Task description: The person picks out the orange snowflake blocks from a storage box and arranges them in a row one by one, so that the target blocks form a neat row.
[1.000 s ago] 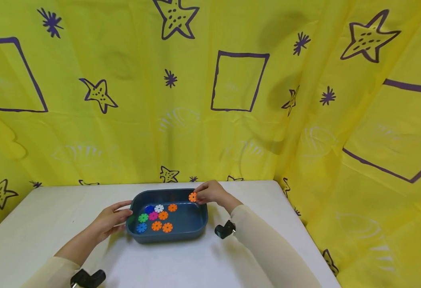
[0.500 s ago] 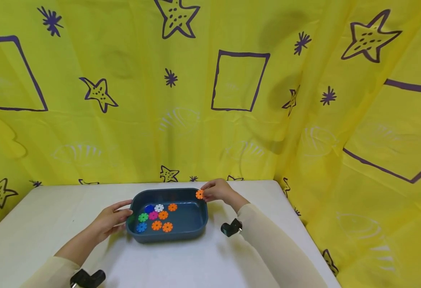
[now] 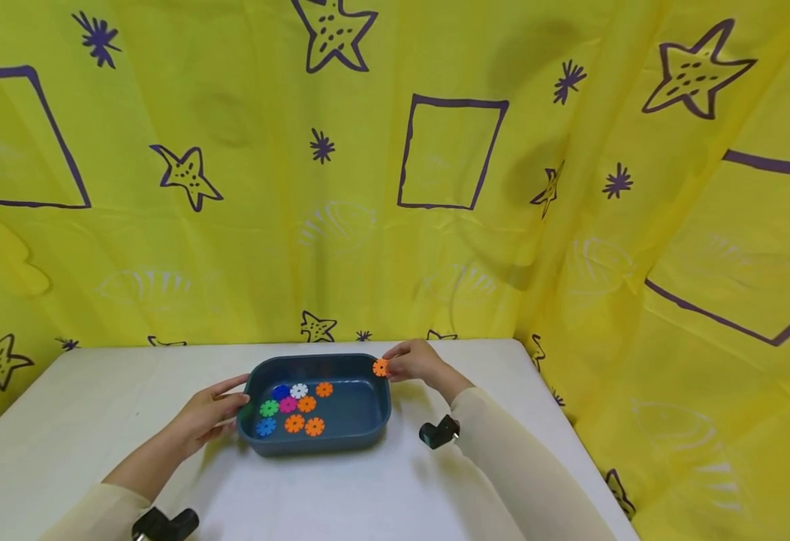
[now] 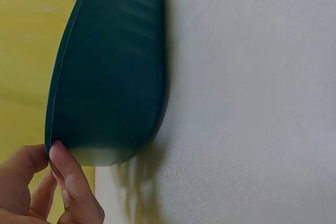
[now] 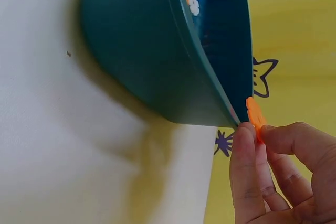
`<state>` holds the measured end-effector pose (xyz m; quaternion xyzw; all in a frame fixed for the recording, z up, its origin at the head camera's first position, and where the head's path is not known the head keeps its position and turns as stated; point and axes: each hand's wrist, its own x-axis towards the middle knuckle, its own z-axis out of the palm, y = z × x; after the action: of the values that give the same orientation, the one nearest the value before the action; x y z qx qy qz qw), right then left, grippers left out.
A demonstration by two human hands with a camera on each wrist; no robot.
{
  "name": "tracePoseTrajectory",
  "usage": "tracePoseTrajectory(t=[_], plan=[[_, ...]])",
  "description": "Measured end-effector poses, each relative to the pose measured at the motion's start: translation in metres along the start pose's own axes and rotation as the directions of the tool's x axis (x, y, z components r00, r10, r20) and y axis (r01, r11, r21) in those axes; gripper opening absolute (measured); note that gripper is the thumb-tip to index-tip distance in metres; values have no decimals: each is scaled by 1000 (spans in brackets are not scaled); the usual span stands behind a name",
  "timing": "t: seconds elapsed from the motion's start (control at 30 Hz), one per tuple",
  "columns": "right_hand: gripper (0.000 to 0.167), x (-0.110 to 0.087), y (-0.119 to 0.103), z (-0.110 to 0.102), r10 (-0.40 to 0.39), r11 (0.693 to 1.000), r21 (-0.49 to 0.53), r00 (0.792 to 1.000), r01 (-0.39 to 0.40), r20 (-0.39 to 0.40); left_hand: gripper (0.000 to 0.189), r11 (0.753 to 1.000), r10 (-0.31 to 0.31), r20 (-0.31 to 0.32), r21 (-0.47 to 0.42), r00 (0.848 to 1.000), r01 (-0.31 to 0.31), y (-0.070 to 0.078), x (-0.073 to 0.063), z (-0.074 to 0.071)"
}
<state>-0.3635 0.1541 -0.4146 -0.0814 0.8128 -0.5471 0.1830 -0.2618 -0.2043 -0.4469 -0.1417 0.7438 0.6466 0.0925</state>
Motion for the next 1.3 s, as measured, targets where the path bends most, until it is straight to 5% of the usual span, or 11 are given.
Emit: tracePoseTrajectory(t=[1.3], plan=[[31, -1, 20, -22, 18, 998, 66, 1000, -17, -16, 58, 1000, -3, 15, -2, 1000, 3, 0, -1, 1]])
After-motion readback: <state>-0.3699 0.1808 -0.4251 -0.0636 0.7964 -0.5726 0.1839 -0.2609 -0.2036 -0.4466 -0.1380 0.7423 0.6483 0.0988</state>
